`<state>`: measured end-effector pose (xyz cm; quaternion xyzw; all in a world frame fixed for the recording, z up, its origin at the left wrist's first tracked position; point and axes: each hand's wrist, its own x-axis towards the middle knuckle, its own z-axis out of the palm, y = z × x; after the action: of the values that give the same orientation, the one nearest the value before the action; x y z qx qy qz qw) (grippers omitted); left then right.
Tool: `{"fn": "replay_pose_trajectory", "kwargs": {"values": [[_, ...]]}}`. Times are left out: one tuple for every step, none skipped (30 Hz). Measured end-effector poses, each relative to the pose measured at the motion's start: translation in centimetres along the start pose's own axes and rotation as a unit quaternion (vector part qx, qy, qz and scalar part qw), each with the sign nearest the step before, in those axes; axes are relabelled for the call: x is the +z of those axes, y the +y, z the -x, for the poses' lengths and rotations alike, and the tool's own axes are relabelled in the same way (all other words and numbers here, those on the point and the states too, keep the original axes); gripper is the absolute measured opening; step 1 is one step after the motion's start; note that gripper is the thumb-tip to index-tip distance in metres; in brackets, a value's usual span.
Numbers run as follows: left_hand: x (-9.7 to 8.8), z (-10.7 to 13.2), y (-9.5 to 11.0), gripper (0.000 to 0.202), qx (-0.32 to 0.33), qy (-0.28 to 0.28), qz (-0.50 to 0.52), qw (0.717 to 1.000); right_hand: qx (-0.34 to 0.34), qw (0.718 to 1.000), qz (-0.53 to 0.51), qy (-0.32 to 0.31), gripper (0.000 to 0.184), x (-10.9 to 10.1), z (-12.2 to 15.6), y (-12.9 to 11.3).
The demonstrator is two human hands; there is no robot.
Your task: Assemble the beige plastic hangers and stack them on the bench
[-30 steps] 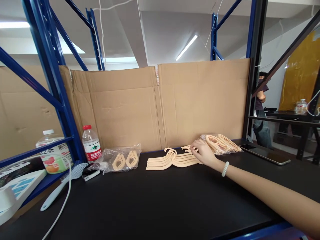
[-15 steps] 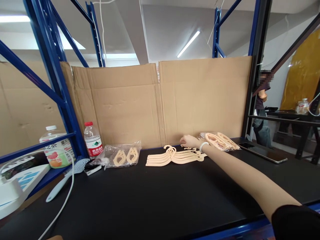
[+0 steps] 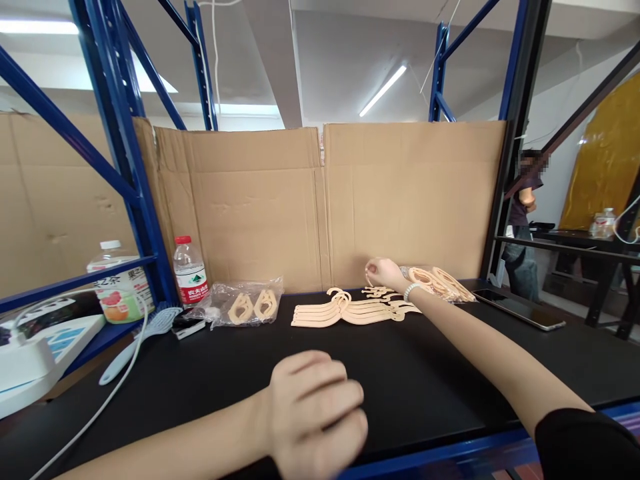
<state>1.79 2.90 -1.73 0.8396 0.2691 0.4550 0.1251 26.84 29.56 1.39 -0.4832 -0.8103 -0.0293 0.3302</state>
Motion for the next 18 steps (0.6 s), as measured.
{"fn": "replay_pose_trajectory", "kwargs": {"values": [[-0.2,-0.9,-0.8,0.012,0.063,-0.04,-0.049,0.996,0.015,0.999,-0.029,0.026,0.013,-0.5,-0.2,0.0],[-0.3,-1.6,-1.4,0.017,0.096,-0.052,-0.105,0.988,0.028,0.997,-0.06,0.05,0.014,-1.0,-0.3,-0.1],[-0.3,-2.2,-1.9,0.02,0.108,-0.063,-0.148,0.981,0.041,0.992,-0.092,0.072,0.015,-1.5,-0.4,-0.3],[-0.3,-2.6,-2.4,0.022,0.099,-0.061,-0.178,0.977,0.053,0.987,-0.125,0.091,0.017,-2.0,-0.4,-0.6],[-0.2,-2.9,-2.9,0.022,0.072,-0.056,-0.192,0.977,0.063,0.98,-0.158,0.106,0.018,-2.3,-0.3,-1.1],[0.0,-3.1,-3.4,0.022,0.04,-0.046,-0.192,0.979,0.072,0.972,-0.193,0.114,0.02,-2.6,0.0,-1.8],[0.2,-3.2,-3.9,0.023,0.006,-0.032,-0.182,0.983,0.078,0.963,-0.229,0.114,0.021,-2.8,0.4,-2.7],[0.3,-3.4,-4.4,0.024,-0.026,-0.012,-0.164,0.986,0.081,0.955,-0.267,0.105,0.022,-2.8,1.0,-3.8],[0.4,-3.5,-5.0,0.025,-0.054,0.006,-0.137,0.989,0.081,0.945,-0.304,0.087,0.024,-2.8,1.9,-5.0],[0.5,-3.6,-5.6,0.027,-0.083,0.031,-0.101,0.991,0.077,0.935,-0.339,0.064,0.025,-2.7,2.9,-6.3],[0.6,-3.6,-6.0,0.029,-0.117,0.062,-0.059,0.989,0.072,0.925,-0.373,0.034,0.026,-2.5,4.0,-7.7],[0.6,-3.6,-6.5,0.029,-0.156,0.09,-0.011,0.984,0.069,0.914,-0.401,0.005,0.026,-2.4,5.2,-8.9],[0.6,-3.6,-6.7,0.029,-0.2,0.11,0.046,0.973,0.069,0.895,-0.439,-0.03,0.025,-2.2,6.3,-10.1],[0.6,-3.5,-6.9,0.027,-0.246,0.118,0.107,0.956,0.084,0.855,-0.508,-0.072,0.022,-2.1,7.4,-11.0],[0.6,-3.5,-6.8,0.025,-0.288,0.111,0.166,0.937,0.097,0.82,-0.556,-0.097,0.02,-1.9,8.3,-11.7],[0.6,-3.5,-6.7,0.026,-0.318,0.092,0.221,0.917,0.11,0.787,-0.597,-0.111,0.019,-1.7,9.1,-12.2],[0.7,-3.5,-6.4,0.029,-0.337,0.068,0.27,0.899,0.122,0.759,-0.629,-0.113,0.019,-1.6,9.8,-12.5],[0.8,-3.5,-6.0,0.035,-0.344,0.049,0.311,0.885,0.131,0.743,-0.648,-0.105,0.019,-1.4,10.2,-12.6]]}}
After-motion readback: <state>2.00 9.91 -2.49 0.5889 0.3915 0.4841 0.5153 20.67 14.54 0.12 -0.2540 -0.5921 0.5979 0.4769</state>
